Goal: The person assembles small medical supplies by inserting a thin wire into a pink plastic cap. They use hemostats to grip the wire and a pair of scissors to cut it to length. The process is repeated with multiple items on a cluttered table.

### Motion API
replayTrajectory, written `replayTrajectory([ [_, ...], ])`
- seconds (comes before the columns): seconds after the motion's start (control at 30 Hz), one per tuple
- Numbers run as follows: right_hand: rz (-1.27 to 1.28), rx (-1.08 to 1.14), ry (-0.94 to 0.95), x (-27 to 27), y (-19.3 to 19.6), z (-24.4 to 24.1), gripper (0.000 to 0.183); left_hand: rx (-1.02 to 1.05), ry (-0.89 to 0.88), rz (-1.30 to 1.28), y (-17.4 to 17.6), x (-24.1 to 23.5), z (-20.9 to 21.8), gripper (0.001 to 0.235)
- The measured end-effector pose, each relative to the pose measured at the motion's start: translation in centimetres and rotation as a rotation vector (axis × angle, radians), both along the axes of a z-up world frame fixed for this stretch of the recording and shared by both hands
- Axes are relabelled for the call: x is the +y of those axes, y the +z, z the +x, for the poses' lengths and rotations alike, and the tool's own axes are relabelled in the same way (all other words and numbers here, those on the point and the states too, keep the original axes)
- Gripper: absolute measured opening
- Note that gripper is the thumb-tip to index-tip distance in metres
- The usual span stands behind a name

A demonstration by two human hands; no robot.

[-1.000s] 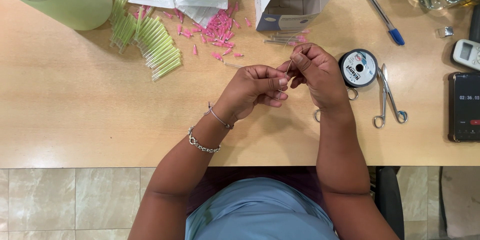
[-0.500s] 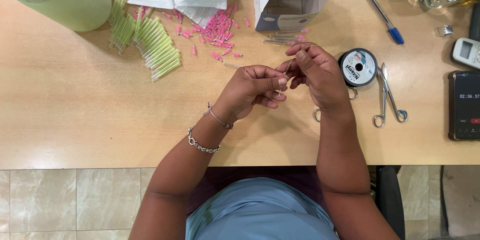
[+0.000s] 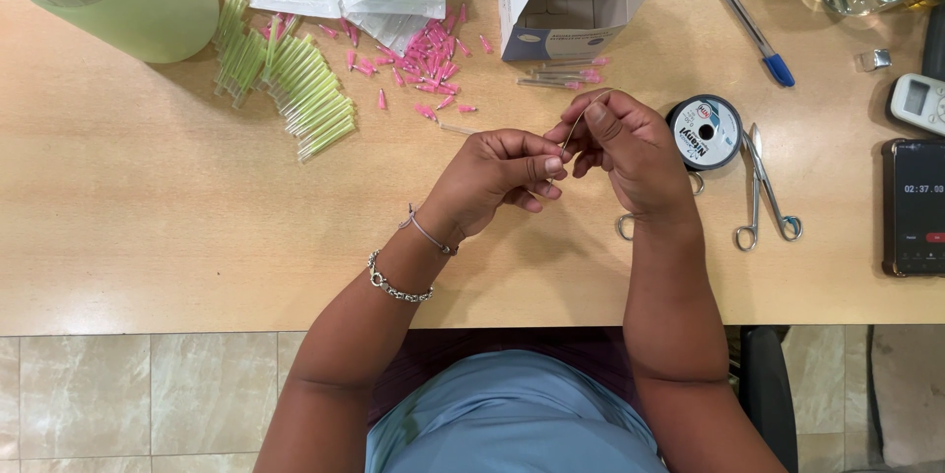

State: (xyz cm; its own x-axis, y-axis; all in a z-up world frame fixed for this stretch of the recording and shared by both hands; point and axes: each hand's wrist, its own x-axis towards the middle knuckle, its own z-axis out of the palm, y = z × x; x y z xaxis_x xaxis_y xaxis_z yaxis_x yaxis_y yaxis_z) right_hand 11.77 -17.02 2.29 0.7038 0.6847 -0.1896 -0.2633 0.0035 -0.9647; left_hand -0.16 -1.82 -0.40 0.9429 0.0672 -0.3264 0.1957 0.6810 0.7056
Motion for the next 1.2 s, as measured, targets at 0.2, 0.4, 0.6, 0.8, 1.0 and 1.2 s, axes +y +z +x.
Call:
replayTrajectory([
  [0.2,0.044,-0.007,0.023,-0.18,-0.03,0.11,0.019,-0.008,0.001,-0.001,-0.05,0.05,-0.06,0.021],
  [0.4,0.060,-0.015,0.025,-0.14,0.28,-0.09,0.015,-0.011,-0.001,-0.002,0.11,0.09,-0.09,0.021],
  [0.6,0.059,-0.060,0.065,-0.17,0.31,0.01,0.018,-0.004,0.014,-0.017,-0.19,-0.02,-0.09,0.022],
  [0.8,0.060,-0.139,0.150,-0.34,-0.15,-0.09,0.015,0.034,0.039,-0.008,0.37,-0.08,0.07,0.023],
  [1.0,0.037,-0.113,0.142,-0.62,-0.26,-0.02,0.013,0.055,0.017,0.014,0.65,-0.37,0.13,0.024],
  [1.2,0.011,-0.121,0.141,-0.83,-0.28,0.56,0.012,0.032,-0.035,0.112,0.60,0.30,-0.14,0.027],
])
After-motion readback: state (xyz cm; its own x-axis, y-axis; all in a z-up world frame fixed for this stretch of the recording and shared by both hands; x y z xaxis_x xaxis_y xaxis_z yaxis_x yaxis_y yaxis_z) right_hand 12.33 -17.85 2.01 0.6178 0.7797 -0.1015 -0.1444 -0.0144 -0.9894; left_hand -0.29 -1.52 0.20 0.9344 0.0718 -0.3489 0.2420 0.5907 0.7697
